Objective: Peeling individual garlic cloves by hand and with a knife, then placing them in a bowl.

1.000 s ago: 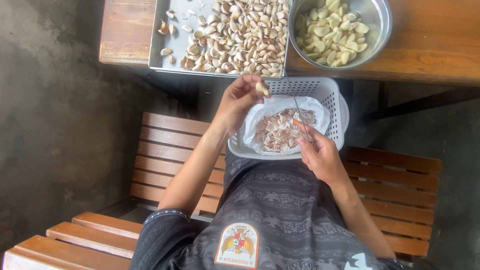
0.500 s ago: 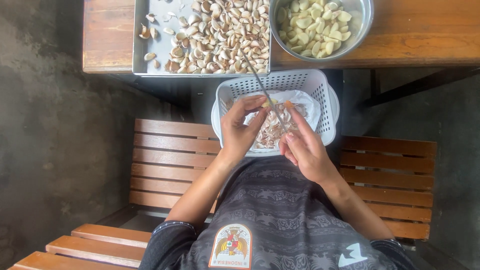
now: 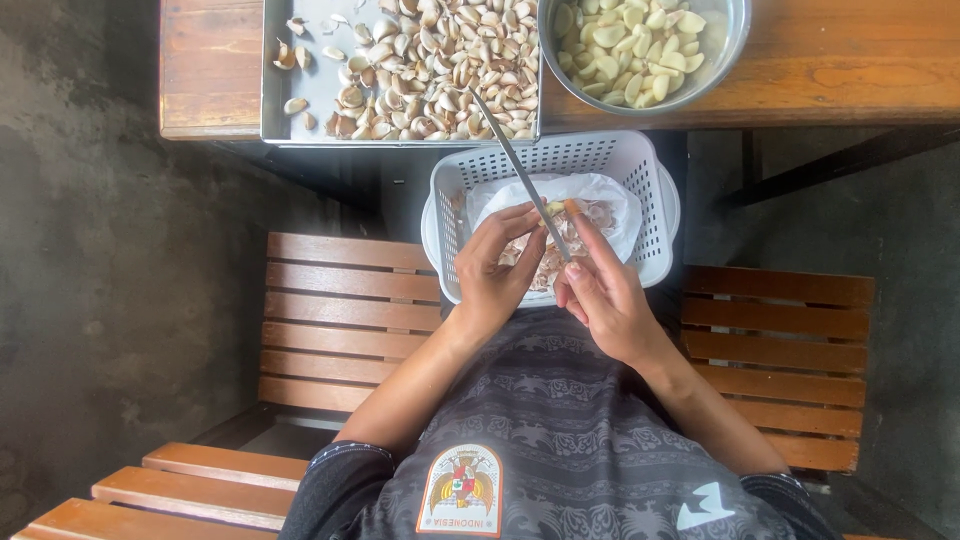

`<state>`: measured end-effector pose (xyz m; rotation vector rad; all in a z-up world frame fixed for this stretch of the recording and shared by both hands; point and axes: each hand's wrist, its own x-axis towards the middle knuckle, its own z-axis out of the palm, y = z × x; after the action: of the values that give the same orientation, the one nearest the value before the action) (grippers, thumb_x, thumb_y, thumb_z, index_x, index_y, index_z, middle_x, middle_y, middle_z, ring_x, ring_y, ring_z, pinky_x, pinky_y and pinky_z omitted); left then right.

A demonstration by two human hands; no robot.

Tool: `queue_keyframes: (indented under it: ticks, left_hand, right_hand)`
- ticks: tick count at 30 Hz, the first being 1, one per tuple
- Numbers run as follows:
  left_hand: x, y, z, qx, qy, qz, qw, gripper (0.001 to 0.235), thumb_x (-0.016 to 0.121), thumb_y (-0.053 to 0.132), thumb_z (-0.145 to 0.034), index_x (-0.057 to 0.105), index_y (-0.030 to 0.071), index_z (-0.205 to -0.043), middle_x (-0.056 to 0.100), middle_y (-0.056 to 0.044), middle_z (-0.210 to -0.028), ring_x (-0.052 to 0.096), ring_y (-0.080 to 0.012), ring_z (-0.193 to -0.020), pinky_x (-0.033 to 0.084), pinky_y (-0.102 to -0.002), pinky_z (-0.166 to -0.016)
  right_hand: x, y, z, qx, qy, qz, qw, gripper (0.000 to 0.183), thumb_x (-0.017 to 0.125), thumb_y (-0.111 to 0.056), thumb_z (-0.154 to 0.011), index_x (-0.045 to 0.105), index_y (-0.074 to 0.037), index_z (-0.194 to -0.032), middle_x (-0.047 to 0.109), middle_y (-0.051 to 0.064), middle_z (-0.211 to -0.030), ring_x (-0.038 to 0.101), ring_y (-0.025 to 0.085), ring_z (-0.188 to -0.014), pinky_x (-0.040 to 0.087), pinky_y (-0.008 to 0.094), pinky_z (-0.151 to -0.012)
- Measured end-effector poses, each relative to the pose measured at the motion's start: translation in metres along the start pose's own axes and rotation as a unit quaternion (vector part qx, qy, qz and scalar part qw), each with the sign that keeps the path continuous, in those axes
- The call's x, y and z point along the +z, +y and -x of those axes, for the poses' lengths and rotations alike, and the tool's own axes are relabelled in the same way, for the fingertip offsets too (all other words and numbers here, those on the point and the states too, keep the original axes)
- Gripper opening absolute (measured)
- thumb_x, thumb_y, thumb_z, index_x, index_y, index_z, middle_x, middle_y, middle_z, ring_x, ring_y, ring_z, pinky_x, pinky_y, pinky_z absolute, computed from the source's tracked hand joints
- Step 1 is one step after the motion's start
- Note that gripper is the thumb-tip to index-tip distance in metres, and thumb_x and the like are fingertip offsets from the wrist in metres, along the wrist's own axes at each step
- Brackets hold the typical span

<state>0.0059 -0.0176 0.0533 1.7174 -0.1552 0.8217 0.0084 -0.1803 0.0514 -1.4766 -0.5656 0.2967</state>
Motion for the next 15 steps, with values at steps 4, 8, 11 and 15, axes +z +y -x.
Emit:
queue_keyframes:
  ticks: [4, 8, 11, 15]
  left_hand:
    - [0.002, -0.003, 0.004, 0.033, 0.004, -0.034, 0.999, 0.020, 0.080, -0.007, -0.083, 0.076, 0.000, -0.102, 0.077, -0.017, -0.098, 0.077, -0.0324, -0.089, 0.065, -0.038, -0.069]
    - [0.006, -0.003, 0.008, 0.037, 0.007, -0.043, 0.998, 0.020, 0.081, -0.006, -0.083, 0.076, 0.000, -0.101, 0.077, -0.017, -0.098, 0.077, -0.0329, -0.089, 0.064, -0.038, -0.070]
    - [0.007, -0.004, 0.012, 0.044, 0.000, -0.061, 0.997, 0.021, 0.082, -0.005, -0.083, 0.076, 0.001, -0.102, 0.077, -0.015, -0.098, 0.077, -0.0313, -0.089, 0.064, -0.036, -0.072]
    - [0.006, -0.001, 0.010, 0.024, -0.009, -0.044, 0.999, 0.021, 0.081, -0.006, -0.083, 0.076, 0.000, -0.103, 0.077, -0.017, -0.099, 0.077, -0.0327, -0.091, 0.064, -0.037, -0.073]
  right_hand:
    - [0.003, -0.002, -0.001, -0.007, 0.017, 0.021, 1.000, 0.056, 0.038, -0.015, -0.107, 0.026, 0.000, -0.160, 0.065, 0.008, -0.067, 0.049, 0.008, -0.044, 0.041, 0.018, -0.041]
    - [0.007, -0.007, -0.004, -0.009, 0.030, 0.030, 0.999, 0.054, 0.038, -0.015, -0.108, 0.028, 0.001, -0.159, 0.065, 0.009, -0.067, 0.049, 0.008, -0.044, 0.041, 0.018, -0.041]
    - [0.007, -0.008, -0.006, 0.000, 0.047, 0.068, 0.997, 0.050, 0.035, -0.015, -0.108, 0.030, 0.003, -0.155, 0.063, 0.010, -0.066, 0.049, 0.011, -0.044, 0.040, 0.021, -0.040]
    - [0.004, -0.008, -0.006, 0.018, 0.039, 0.016, 0.999, 0.049, 0.036, -0.017, -0.108, 0.031, 0.002, -0.153, 0.061, 0.009, -0.065, 0.048, 0.010, -0.042, 0.039, 0.020, -0.038]
